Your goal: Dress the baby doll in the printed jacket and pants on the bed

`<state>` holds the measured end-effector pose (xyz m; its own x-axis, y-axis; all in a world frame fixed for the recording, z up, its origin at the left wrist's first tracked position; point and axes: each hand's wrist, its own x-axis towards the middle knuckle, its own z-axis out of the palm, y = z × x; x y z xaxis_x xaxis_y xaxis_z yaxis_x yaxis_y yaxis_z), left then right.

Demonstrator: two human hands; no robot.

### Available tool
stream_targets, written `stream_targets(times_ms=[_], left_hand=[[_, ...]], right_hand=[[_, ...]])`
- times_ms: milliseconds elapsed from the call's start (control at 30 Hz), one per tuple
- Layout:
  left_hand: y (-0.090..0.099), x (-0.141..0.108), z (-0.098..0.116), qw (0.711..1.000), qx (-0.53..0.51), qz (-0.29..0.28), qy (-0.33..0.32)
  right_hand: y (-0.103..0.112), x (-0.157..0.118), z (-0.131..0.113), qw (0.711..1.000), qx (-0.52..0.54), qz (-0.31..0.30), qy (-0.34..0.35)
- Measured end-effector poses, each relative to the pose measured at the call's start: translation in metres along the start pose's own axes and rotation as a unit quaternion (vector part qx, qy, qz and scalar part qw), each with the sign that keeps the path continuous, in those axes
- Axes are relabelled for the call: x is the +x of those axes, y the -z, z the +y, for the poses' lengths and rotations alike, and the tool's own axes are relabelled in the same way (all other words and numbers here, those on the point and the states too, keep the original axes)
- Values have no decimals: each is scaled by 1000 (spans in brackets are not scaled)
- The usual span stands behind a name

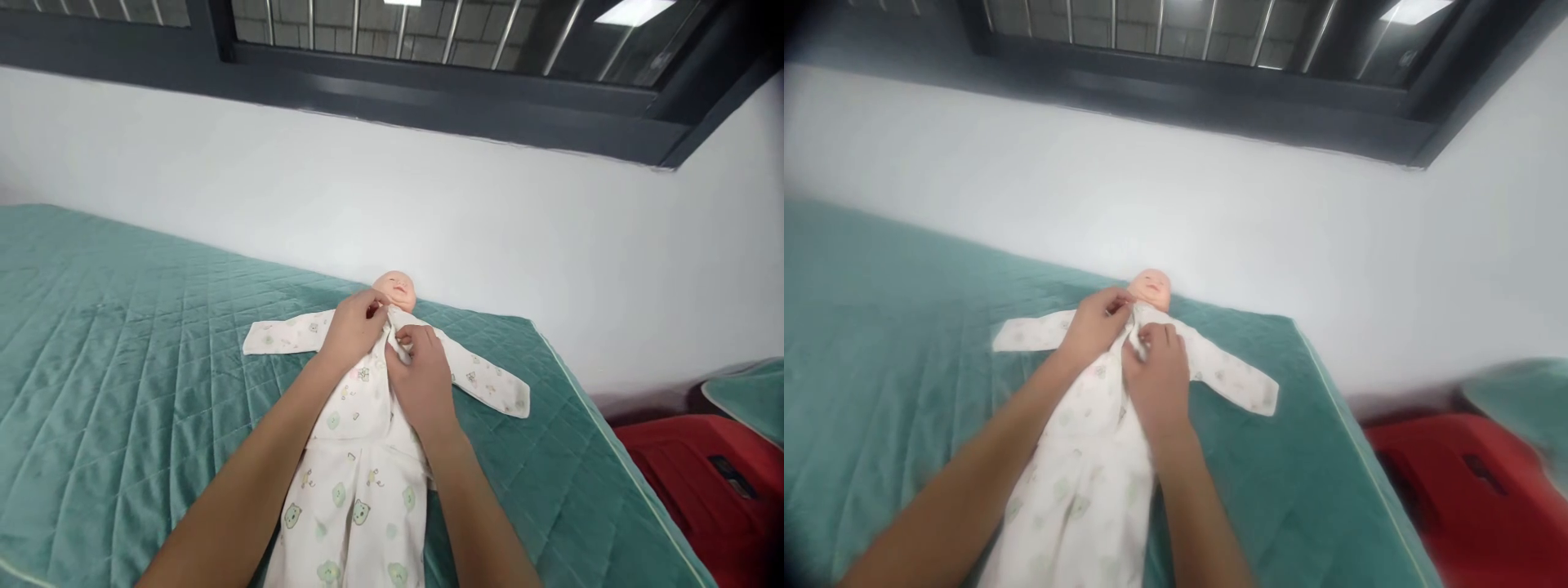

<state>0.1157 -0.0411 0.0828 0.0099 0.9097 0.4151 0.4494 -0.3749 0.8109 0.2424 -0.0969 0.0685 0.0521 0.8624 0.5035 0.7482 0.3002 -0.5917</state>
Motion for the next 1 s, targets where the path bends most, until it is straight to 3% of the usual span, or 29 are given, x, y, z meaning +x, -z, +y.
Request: stream_targets(times_ms=[200,300,433,767,1000], left_hand=[[24,-23,1,987,-108,-83,89],[30,-24,-4,974,-148,-141,99],[32,-20,-9,971,-152,-174,68],[27,-20,-4,966,-179,-158,102],[23,-23,-6,968,-193,-139,82]], right_hand=[[2,9,-10,995,-49,-57,-65],[5,12,-5,988,65,-67,-122],[9,16,1,959,217,-72,-168],[10,15,12,923,323,-94,-184],[10,10,12,947,274,-99,-137]])
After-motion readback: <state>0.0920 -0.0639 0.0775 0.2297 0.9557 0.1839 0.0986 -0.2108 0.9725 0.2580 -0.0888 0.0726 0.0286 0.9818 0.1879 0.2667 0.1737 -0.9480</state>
